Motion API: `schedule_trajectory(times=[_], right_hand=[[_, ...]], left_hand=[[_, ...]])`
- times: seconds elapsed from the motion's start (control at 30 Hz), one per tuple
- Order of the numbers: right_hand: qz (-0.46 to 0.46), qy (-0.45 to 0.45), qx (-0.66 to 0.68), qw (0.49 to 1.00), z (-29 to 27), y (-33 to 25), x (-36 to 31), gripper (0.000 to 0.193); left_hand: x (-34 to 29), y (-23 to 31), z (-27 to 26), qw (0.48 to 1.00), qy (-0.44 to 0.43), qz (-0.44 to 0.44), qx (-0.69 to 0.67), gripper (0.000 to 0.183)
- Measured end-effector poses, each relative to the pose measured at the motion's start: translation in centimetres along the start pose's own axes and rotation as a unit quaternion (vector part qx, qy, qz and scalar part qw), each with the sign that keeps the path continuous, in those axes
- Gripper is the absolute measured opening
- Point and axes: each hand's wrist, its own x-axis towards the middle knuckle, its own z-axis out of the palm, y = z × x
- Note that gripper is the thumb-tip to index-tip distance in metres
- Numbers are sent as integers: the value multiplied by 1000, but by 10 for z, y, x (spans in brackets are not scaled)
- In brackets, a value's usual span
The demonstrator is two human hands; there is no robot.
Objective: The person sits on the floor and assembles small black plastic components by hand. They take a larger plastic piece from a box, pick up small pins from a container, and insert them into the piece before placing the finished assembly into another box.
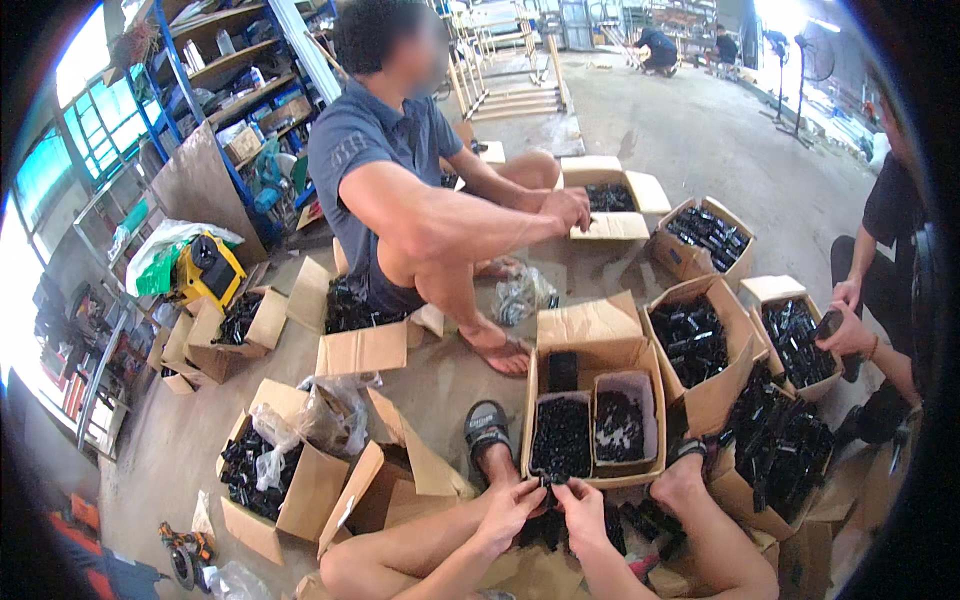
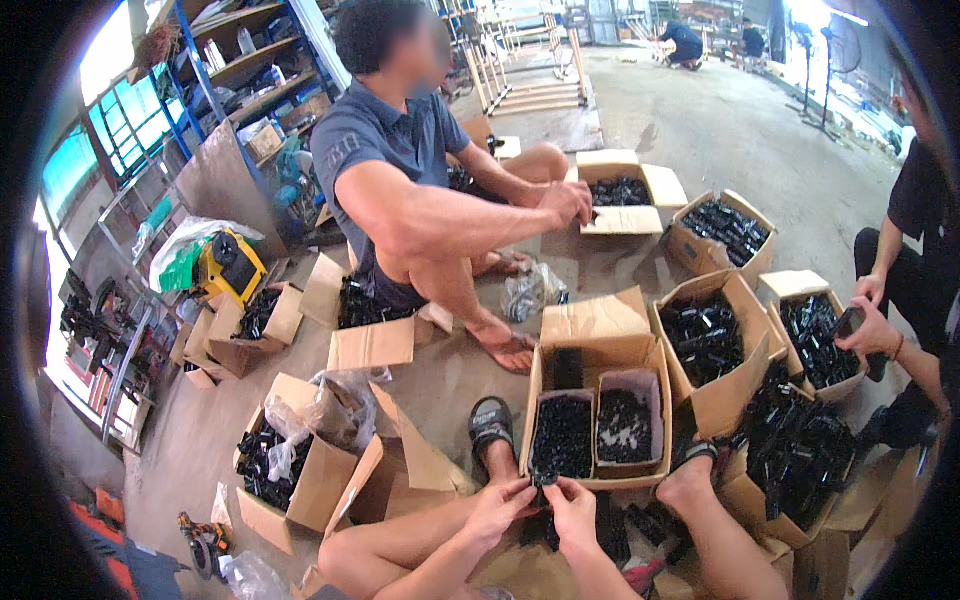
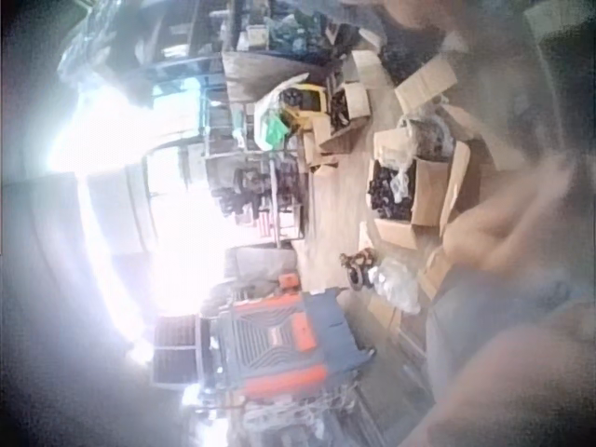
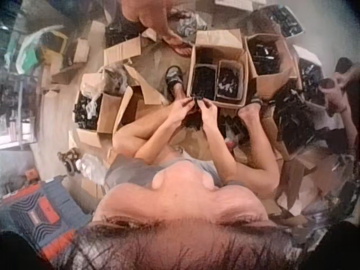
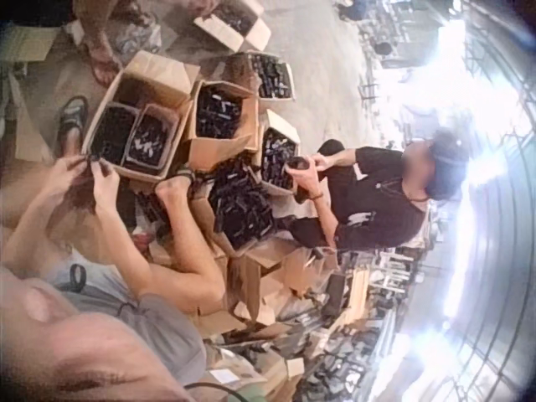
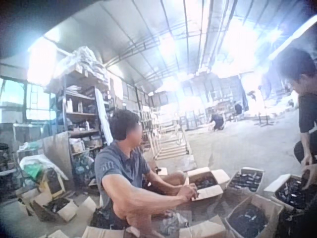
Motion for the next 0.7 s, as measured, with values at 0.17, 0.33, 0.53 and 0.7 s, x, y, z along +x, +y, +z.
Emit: schedule_trajectory(times=[0.17, 0.33, 0.53, 0.7], right_hand=[[-161, 31, -137, 977, -15, 4, 16, 24], [-164, -71, -199, 964, -20, -25, 34, 22], [-94, 89, -632, 764, -85, -30, 150, 21], [-13, 36, -663, 748, -93, -12, 186, 23]], left_hand=[[17, -2, 1, 997, 6, -18, -73, 32], [11, -1, -5, 992, -1, -23, -126, 28], [8, 8, -5, 983, 14, -51, -173, 19], [18, -9, -24, 986, 12, -59, -158, 25]])
